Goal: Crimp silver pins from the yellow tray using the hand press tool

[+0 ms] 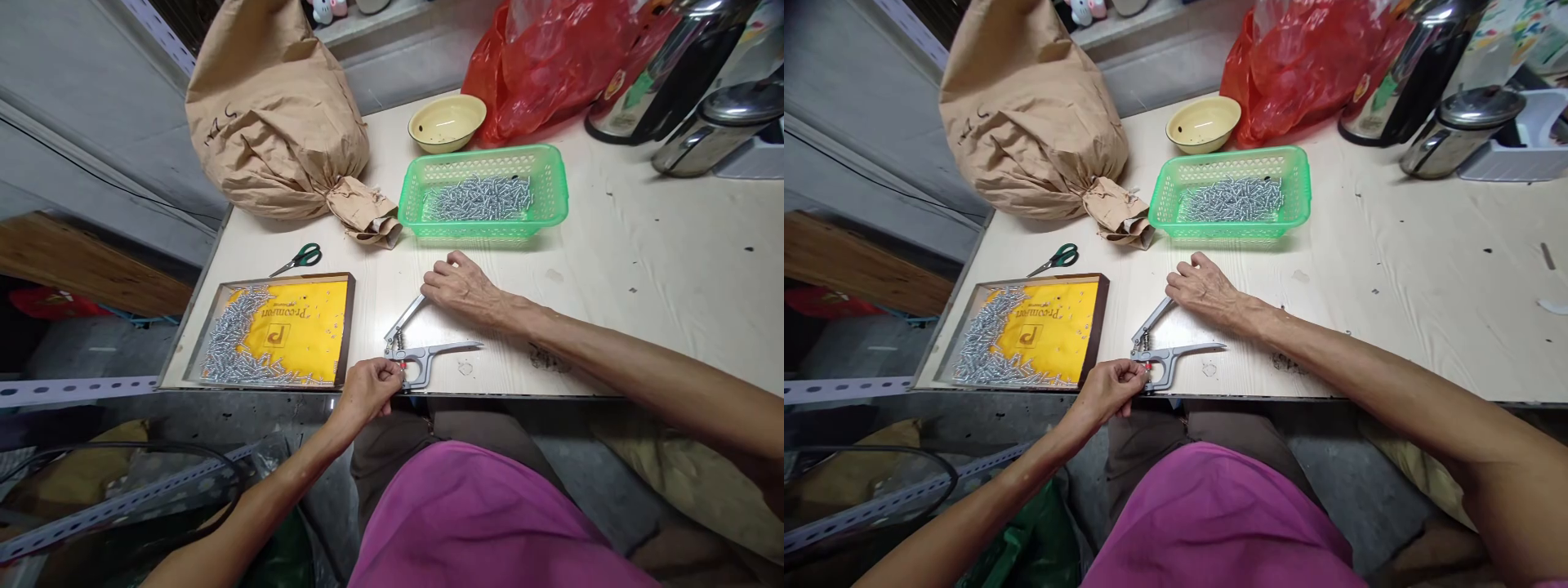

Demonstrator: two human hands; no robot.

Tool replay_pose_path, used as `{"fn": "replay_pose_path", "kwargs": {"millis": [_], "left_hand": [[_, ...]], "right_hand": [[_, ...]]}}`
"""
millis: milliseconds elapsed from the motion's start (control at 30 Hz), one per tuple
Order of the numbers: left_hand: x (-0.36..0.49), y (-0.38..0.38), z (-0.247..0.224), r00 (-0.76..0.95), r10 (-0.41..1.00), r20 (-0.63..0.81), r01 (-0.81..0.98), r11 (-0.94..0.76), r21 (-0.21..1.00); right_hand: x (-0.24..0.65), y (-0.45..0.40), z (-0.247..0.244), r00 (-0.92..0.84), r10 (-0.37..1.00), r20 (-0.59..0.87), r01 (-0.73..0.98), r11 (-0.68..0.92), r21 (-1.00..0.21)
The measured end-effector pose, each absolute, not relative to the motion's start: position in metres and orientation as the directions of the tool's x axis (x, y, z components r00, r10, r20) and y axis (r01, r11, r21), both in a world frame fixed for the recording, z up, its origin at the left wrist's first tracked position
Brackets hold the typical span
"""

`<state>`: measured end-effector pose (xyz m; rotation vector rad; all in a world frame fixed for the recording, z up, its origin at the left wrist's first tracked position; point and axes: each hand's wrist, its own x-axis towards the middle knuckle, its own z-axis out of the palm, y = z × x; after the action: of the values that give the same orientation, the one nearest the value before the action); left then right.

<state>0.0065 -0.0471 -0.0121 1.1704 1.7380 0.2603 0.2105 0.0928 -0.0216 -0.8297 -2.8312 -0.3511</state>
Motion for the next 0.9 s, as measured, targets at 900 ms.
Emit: {"fn": "replay_pose_path", "kwargs": {"millis": [900], "left_hand": [[0.020, -0.014, 0.014, 0.066, 0.664, -0.745, 0.792, 0.419, 0.444]], "right_hand": [[0.241, 0.060, -0.041, -0.706, 0.669, 0.232, 0.699, 0.711, 0.078]]}}
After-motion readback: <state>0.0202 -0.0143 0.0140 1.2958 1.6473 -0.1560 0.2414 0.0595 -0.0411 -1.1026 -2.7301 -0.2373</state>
